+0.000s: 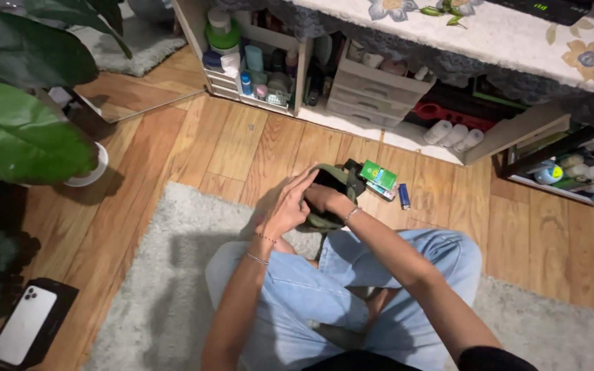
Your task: Organizing various electronic accessories and personal items into a small green shoulder bag while sitting on the floor.
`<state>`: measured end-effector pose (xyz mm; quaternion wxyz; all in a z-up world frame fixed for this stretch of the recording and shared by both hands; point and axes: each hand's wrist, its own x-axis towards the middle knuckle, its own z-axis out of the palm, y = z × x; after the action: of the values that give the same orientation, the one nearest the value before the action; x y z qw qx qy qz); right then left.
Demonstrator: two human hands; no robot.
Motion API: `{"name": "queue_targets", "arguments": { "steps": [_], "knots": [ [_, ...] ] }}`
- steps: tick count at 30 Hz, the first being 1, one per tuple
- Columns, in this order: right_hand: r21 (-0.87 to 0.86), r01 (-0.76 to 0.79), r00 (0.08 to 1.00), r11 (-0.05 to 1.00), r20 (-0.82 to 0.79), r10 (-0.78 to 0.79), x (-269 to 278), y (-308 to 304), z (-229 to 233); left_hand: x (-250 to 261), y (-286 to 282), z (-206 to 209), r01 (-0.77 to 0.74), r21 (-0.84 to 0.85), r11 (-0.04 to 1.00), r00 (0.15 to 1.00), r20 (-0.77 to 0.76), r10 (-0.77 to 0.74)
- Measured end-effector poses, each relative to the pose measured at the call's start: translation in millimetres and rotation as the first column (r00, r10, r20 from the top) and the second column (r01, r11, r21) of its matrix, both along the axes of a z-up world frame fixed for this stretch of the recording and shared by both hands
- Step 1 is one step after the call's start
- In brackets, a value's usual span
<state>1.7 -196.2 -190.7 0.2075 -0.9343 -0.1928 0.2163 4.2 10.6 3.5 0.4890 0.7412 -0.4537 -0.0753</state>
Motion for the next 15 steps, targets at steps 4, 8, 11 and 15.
{"name": "queue_targets", "arguments": {
  "steps": [4,8,11,15],
  "knots": [
    [0.16,0.219,0.972,0.963,0.049,-0.229,1.4,9.5,14.8,1.6,0.4,3.7,-0.023,-0.015,1.0,0.998,-0.062,0.022],
    [-0.065,0.171,0.985,0.983,0.032,-0.169,-12.8,-7.2,0.8,2.6,-2.9,2.7,-0.002,0.006,1.0,0.998,-0.057,0.002],
    [0.062,0.346,0.924,0.936,0.154,-0.351,-54.5,6.9,92.3,2.2,2.9,15.0,-0.017,0.022,1.0,0.994,-0.112,0.019],
    [0.157,0.377,0.872,0.913,0.272,-0.407,-108.4,25.5,244.7,2.3,4.4,11.9,-0.001,0.007,1.0,0.996,-0.091,0.002]
  ]
}}
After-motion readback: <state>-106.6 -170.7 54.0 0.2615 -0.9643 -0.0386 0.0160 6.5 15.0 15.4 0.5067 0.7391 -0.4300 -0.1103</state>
